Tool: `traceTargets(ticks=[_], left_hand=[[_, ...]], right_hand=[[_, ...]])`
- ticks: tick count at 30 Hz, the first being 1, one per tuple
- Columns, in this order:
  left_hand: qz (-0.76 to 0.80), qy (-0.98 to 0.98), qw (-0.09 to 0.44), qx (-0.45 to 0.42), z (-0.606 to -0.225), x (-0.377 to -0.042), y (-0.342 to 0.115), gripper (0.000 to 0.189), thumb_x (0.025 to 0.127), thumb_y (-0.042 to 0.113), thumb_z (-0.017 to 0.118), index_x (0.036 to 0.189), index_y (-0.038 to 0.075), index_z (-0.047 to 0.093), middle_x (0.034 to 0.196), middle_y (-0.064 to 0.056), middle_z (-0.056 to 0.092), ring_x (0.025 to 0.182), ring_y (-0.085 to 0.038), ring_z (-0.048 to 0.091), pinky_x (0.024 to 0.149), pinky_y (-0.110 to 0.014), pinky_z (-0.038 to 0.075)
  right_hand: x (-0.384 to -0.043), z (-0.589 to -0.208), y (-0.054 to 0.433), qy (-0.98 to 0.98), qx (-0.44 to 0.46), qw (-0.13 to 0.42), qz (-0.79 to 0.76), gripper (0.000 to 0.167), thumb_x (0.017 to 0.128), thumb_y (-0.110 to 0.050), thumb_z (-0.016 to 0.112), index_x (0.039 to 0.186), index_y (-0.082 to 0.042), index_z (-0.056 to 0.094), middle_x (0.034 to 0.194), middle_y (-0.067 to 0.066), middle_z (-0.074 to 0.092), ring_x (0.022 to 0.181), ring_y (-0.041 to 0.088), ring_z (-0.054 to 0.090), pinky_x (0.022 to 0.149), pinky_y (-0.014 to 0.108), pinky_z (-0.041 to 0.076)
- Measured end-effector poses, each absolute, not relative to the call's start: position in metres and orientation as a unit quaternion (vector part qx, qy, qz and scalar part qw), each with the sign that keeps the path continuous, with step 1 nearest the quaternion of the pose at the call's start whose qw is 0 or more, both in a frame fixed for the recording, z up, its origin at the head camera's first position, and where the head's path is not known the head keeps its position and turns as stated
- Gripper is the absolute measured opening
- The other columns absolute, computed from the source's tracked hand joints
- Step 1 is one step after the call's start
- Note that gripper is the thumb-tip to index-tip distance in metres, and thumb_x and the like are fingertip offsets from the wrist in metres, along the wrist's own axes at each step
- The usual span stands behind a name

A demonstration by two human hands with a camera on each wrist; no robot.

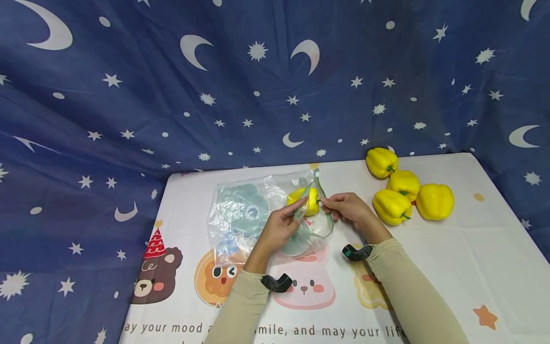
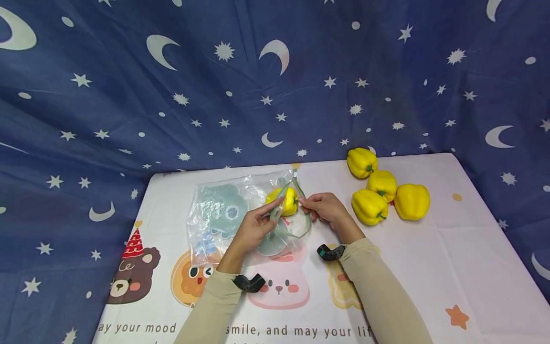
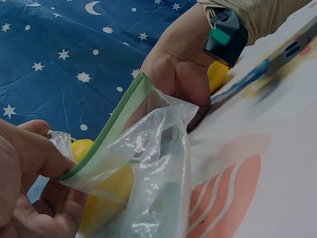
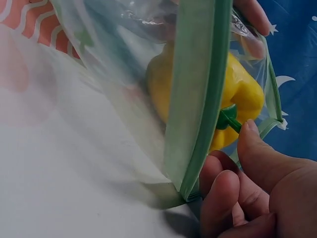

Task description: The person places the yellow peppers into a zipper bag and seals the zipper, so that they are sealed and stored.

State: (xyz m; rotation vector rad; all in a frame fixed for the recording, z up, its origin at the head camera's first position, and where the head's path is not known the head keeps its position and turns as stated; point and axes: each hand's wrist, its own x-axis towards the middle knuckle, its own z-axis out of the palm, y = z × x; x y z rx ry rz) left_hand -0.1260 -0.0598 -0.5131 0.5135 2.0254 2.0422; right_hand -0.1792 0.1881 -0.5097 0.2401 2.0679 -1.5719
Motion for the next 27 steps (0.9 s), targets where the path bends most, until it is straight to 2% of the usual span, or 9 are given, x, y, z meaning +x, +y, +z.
traceTargets(ticks=[6, 12, 20, 24, 27], left_hand=[[0.687, 0.696, 0.115, 0.176, -0.512, -0.127, -0.061, 0.060, 0.094, -0.012, 0.053, 0.148, 0.015, 0.055, 0.156, -0.006, 0.050, 0.133, -0.025, 0.057, 0.100, -0.022, 0.052], [0.681, 0.702, 0.119, 0.168, -0.511, -0.127, -0.061, 0.061, 0.093, -0.011, 0.053, 0.148, 0.016, 0.055, 0.157, -0.008, 0.048, 0.132, -0.027, 0.058, 0.096, -0.019, 0.052], [0.675, 0.708, 0.124, 0.167, -0.514, -0.127, -0.060, 0.062, 0.094, -0.012, 0.053, 0.149, 0.016, 0.055, 0.157, -0.009, 0.047, 0.132, -0.027, 0.058, 0.093, -0.018, 0.053], [0.675, 0.708, 0.124, 0.164, -0.509, -0.125, -0.059, 0.062, 0.093, -0.013, 0.052, 0.149, 0.015, 0.054, 0.158, -0.011, 0.047, 0.132, -0.028, 0.057, 0.088, -0.016, 0.052], [0.673, 0.711, 0.124, 0.162, -0.509, -0.126, -0.060, 0.062, 0.093, -0.012, 0.052, 0.149, 0.016, 0.055, 0.157, -0.010, 0.048, 0.130, -0.027, 0.058, 0.082, -0.016, 0.051]], right_hand=[[-0.179, -0.509, 0.187, 0.767, 0.094, 0.266, -0.576, 0.046, 0.092, -0.049, 0.072, 0.103, -0.005, 0.074, 0.074, -0.006, 0.070, 0.055, 0.009, 0.050, 0.046, 0.022, 0.032], [-0.179, -0.509, 0.187, 0.756, 0.094, 0.270, -0.588, 0.043, 0.095, -0.047, 0.070, 0.105, -0.006, 0.073, 0.080, -0.007, 0.071, 0.061, 0.009, 0.054, 0.051, 0.021, 0.036], [-0.173, -0.512, 0.195, 0.729, 0.066, 0.259, -0.631, 0.044, 0.097, -0.039, 0.070, 0.121, -0.001, 0.067, 0.096, 0.000, 0.069, 0.074, 0.012, 0.060, 0.061, 0.022, 0.047], [-0.168, -0.509, 0.202, 0.722, 0.031, 0.235, -0.650, 0.047, 0.099, -0.032, 0.069, 0.128, 0.005, 0.061, 0.103, 0.006, 0.069, 0.081, 0.014, 0.065, 0.070, 0.024, 0.056], [-0.165, -0.495, 0.207, 0.749, 0.006, 0.212, -0.628, 0.049, 0.099, -0.030, 0.069, 0.130, 0.007, 0.060, 0.113, 0.016, 0.069, 0.093, 0.019, 0.069, 0.083, 0.028, 0.060]])
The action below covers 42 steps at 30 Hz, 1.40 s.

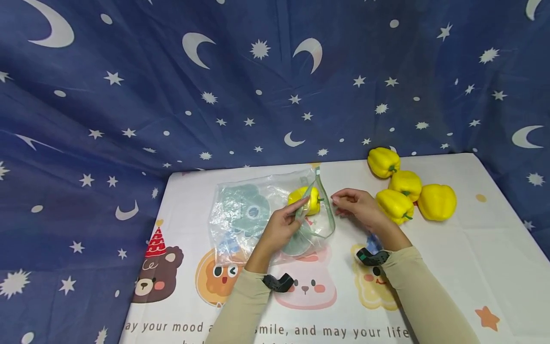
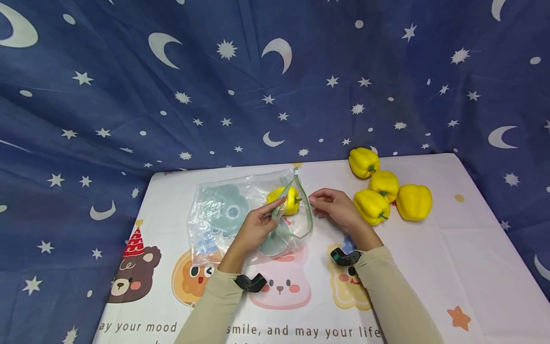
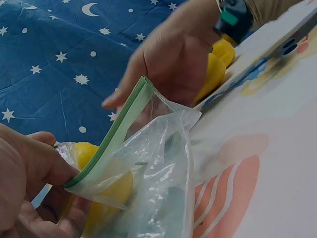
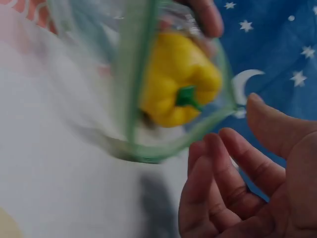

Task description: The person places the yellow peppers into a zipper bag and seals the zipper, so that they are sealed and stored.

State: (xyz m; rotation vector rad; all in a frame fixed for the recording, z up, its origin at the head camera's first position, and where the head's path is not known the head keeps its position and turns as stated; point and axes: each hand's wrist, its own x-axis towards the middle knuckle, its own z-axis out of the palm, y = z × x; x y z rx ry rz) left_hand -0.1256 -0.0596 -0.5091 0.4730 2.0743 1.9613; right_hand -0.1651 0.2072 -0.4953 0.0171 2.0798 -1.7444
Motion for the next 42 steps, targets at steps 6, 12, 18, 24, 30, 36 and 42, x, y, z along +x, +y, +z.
traceTargets(ticks=[6, 12, 18, 24, 30, 36, 42], left_hand=[[0.673, 0.714, 0.125, 0.151, -0.515, -0.127, -0.060, 0.064, 0.092, -0.014, 0.052, 0.148, 0.018, 0.055, 0.157, -0.006, 0.048, 0.130, -0.025, 0.058, 0.080, -0.015, 0.050], [0.676, 0.711, 0.129, 0.146, -0.513, -0.127, -0.057, 0.064, 0.092, -0.014, 0.052, 0.150, 0.013, 0.053, 0.159, -0.009, 0.046, 0.132, -0.027, 0.055, 0.075, -0.015, 0.048], [0.675, 0.710, 0.126, 0.154, -0.513, -0.127, -0.055, 0.063, 0.092, -0.014, 0.052, 0.148, 0.016, 0.056, 0.156, -0.005, 0.049, 0.132, -0.023, 0.056, 0.079, -0.015, 0.049], [0.670, 0.717, 0.120, 0.151, -0.513, -0.127, -0.056, 0.064, 0.092, -0.014, 0.052, 0.147, 0.018, 0.057, 0.156, -0.004, 0.050, 0.129, -0.022, 0.057, 0.068, -0.015, 0.046], [0.672, 0.715, 0.121, 0.148, -0.514, -0.127, -0.056, 0.065, 0.091, -0.013, 0.051, 0.147, 0.017, 0.057, 0.157, -0.005, 0.049, 0.126, -0.020, 0.058, 0.066, -0.015, 0.045], [0.671, 0.717, 0.123, 0.145, -0.513, -0.126, -0.056, 0.065, 0.090, -0.013, 0.051, 0.147, 0.018, 0.057, 0.157, -0.005, 0.049, 0.125, -0.019, 0.058, 0.063, -0.015, 0.043], [0.669, 0.720, 0.118, 0.144, -0.513, -0.126, -0.055, 0.066, 0.090, -0.014, 0.051, 0.147, 0.019, 0.058, 0.156, -0.004, 0.050, 0.125, -0.019, 0.057, 0.065, -0.015, 0.044]], right_hand=[[-0.156, -0.457, 0.224, 0.837, -0.041, 0.151, -0.524, 0.046, 0.097, -0.034, 0.071, 0.128, -0.001, 0.065, 0.114, 0.023, 0.069, 0.096, 0.034, 0.065, 0.079, 0.032, 0.058], [-0.144, -0.430, 0.253, 0.921, -0.053, 0.059, -0.381, 0.046, 0.092, -0.045, 0.074, 0.120, -0.009, 0.071, 0.103, 0.009, 0.071, 0.095, 0.027, 0.062, 0.077, 0.028, 0.052], [-0.133, -0.415, 0.283, 0.960, -0.036, 0.028, -0.277, 0.051, 0.090, -0.047, 0.076, 0.120, -0.007, 0.072, 0.112, 0.017, 0.073, 0.102, 0.035, 0.063, 0.080, 0.044, 0.050], [-0.129, -0.412, 0.308, 0.973, -0.020, 0.050, -0.224, 0.063, 0.088, -0.049, 0.077, 0.126, 0.000, 0.068, 0.119, 0.026, 0.068, 0.100, 0.040, 0.061, 0.078, 0.052, 0.052], [-0.126, -0.418, 0.322, 0.976, -0.013, 0.056, -0.211, 0.068, 0.083, -0.051, 0.081, 0.124, 0.002, 0.068, 0.114, 0.024, 0.070, 0.094, 0.036, 0.061, 0.072, 0.041, 0.046], [-0.124, -0.425, 0.328, 0.975, -0.023, 0.058, -0.213, 0.071, 0.081, -0.050, 0.083, 0.127, 0.002, 0.067, 0.112, 0.025, 0.070, 0.094, 0.037, 0.062, 0.071, 0.037, 0.047], [-0.125, -0.426, 0.328, 0.974, -0.015, 0.086, -0.208, 0.081, 0.079, -0.053, 0.084, 0.134, 0.003, 0.063, 0.113, 0.027, 0.068, 0.097, 0.038, 0.058, 0.073, 0.041, 0.047]])
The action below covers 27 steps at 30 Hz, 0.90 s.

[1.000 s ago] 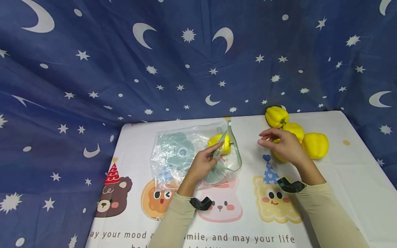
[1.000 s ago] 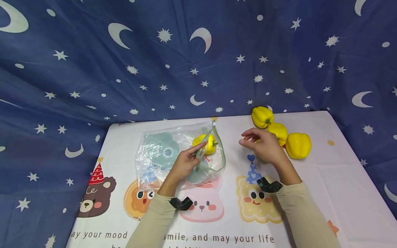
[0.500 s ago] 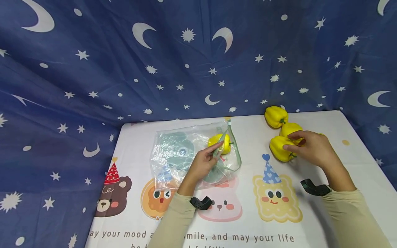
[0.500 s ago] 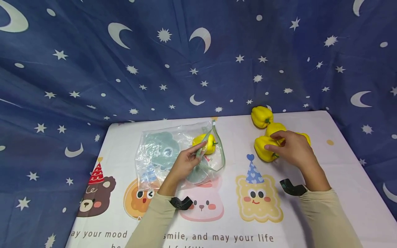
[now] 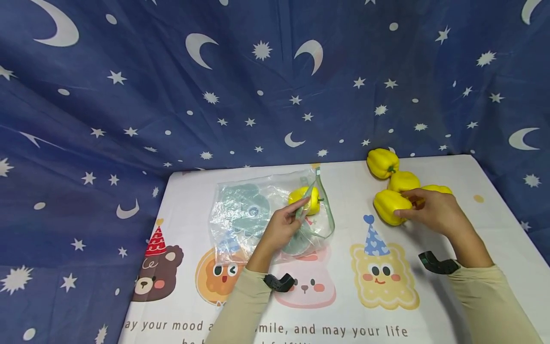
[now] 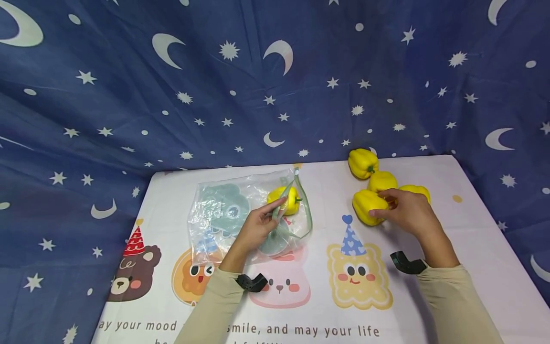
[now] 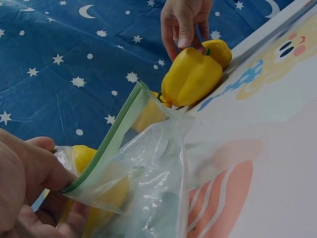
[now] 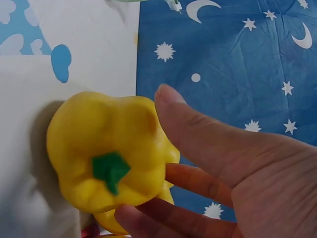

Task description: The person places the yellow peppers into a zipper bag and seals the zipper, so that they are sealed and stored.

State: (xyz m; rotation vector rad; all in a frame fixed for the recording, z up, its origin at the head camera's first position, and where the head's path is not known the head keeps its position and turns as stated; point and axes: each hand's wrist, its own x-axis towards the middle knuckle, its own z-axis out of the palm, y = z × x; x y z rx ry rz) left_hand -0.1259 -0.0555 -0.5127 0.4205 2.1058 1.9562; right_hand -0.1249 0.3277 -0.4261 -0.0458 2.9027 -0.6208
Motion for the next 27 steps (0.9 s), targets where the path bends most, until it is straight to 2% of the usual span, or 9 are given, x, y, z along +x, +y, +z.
traceTargets(ticks=[4, 11, 27], left_hand=[[0.670, 0.718, 0.120, 0.146, -0.514, -0.126, -0.055, 0.066, 0.090, -0.014, 0.051, 0.147, 0.020, 0.058, 0.156, -0.005, 0.050, 0.124, -0.019, 0.057, 0.066, -0.015, 0.045], [0.669, 0.719, 0.124, 0.141, -0.515, -0.127, -0.054, 0.067, 0.090, -0.014, 0.049, 0.146, 0.022, 0.058, 0.155, -0.004, 0.051, 0.120, -0.017, 0.055, 0.063, -0.016, 0.041], [0.670, 0.719, 0.120, 0.141, -0.515, -0.126, -0.055, 0.066, 0.090, -0.016, 0.050, 0.146, 0.020, 0.058, 0.155, 0.001, 0.051, 0.138, -0.018, 0.049, 0.071, -0.015, 0.045]], right_hand=[[-0.124, -0.429, 0.327, 0.973, -0.003, 0.104, -0.208, 0.090, 0.078, -0.059, 0.083, 0.138, 0.003, 0.058, 0.115, 0.030, 0.066, 0.099, 0.040, 0.058, 0.073, 0.046, 0.050], [-0.125, -0.435, 0.327, 0.971, 0.009, 0.109, -0.214, 0.092, 0.078, -0.063, 0.080, 0.140, 0.001, 0.054, 0.116, 0.032, 0.064, 0.099, 0.043, 0.059, 0.073, 0.046, 0.051], [-0.123, -0.441, 0.326, 0.967, 0.016, 0.094, -0.236, 0.092, 0.079, -0.061, 0.080, 0.141, 0.001, 0.054, 0.118, 0.032, 0.065, 0.102, 0.043, 0.060, 0.077, 0.051, 0.052]])
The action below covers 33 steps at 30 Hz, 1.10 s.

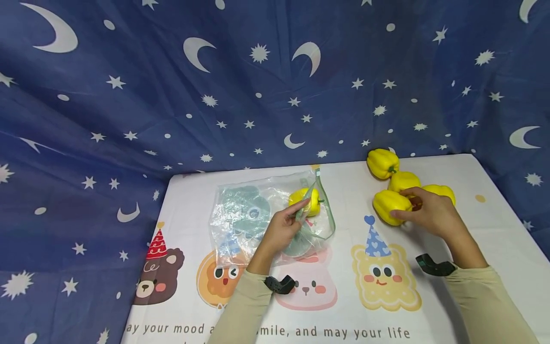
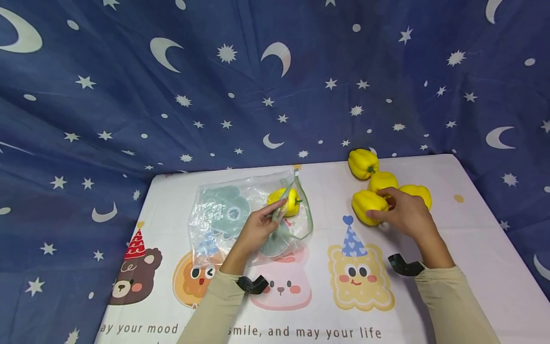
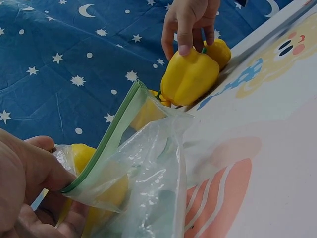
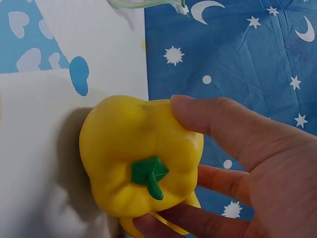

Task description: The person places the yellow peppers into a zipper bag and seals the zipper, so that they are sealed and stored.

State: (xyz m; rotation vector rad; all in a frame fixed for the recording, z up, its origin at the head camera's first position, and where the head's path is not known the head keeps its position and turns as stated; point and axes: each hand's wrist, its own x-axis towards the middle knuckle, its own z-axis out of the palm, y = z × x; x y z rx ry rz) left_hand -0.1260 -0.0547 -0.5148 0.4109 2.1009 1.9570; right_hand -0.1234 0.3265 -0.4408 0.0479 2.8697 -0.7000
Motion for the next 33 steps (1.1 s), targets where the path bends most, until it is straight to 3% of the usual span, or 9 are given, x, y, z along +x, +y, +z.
traceTargets(ticks=[4, 12, 19, 25, 27, 33], left_hand=[[0.669, 0.721, 0.123, 0.132, -0.512, -0.125, -0.054, 0.067, 0.090, -0.017, 0.049, 0.147, 0.016, 0.057, 0.157, -0.002, 0.050, 0.137, -0.020, 0.049, 0.065, -0.015, 0.041], [0.669, 0.719, 0.132, 0.135, -0.489, -0.117, -0.055, 0.063, 0.089, -0.018, 0.047, 0.148, 0.006, 0.054, 0.158, -0.010, 0.048, 0.140, -0.024, 0.047, 0.075, -0.015, 0.044], [0.674, 0.714, 0.128, 0.138, -0.484, -0.115, -0.055, 0.063, 0.089, -0.018, 0.047, 0.148, 0.005, 0.054, 0.158, -0.010, 0.047, 0.139, -0.026, 0.047, 0.070, -0.015, 0.042], [0.672, 0.717, 0.129, 0.134, -0.486, -0.115, -0.055, 0.063, 0.089, -0.018, 0.048, 0.147, 0.006, 0.054, 0.157, -0.009, 0.048, 0.141, -0.025, 0.046, 0.072, -0.015, 0.043], [0.670, 0.720, 0.129, 0.130, -0.490, -0.117, -0.055, 0.063, 0.089, -0.018, 0.048, 0.147, 0.006, 0.055, 0.157, -0.008, 0.049, 0.138, -0.023, 0.048, 0.067, -0.015, 0.041], [0.673, 0.717, 0.130, 0.125, -0.511, -0.125, -0.054, 0.066, 0.089, -0.019, 0.048, 0.148, 0.011, 0.055, 0.158, -0.006, 0.048, 0.130, -0.020, 0.050, 0.061, -0.015, 0.038]], right_hand=[[-0.122, -0.441, 0.324, 0.964, 0.019, 0.088, -0.249, 0.094, 0.080, -0.065, 0.077, 0.143, 0.001, 0.053, 0.122, 0.033, 0.063, 0.105, 0.045, 0.059, 0.080, 0.054, 0.053], [-0.119, -0.439, 0.311, 0.938, 0.003, 0.083, -0.337, 0.081, 0.088, -0.053, 0.076, 0.147, -0.005, 0.049, 0.139, 0.029, 0.054, 0.118, 0.048, 0.059, 0.092, 0.057, 0.055], [-0.119, -0.447, 0.304, 0.874, -0.026, 0.119, -0.470, 0.069, 0.096, -0.032, 0.072, 0.154, -0.011, 0.041, 0.154, 0.020, 0.040, 0.127, 0.042, 0.047, 0.082, 0.022, 0.057], [-0.122, -0.458, 0.295, 0.840, -0.040, 0.117, -0.528, 0.062, 0.097, -0.023, 0.070, 0.150, -0.009, 0.041, 0.147, 0.011, 0.042, 0.121, 0.028, 0.044, 0.082, 0.020, 0.058], [-0.123, -0.460, 0.292, 0.838, -0.039, 0.117, -0.532, 0.058, 0.097, -0.022, 0.070, 0.146, -0.010, 0.042, 0.144, 0.009, 0.044, 0.120, 0.024, 0.045, 0.083, 0.017, 0.055], [-0.126, -0.467, 0.281, 0.825, -0.052, 0.135, -0.546, 0.058, 0.096, -0.021, 0.071, 0.145, -0.011, 0.042, 0.148, 0.011, 0.041, 0.115, 0.017, 0.057, 0.087, 0.017, 0.054]])
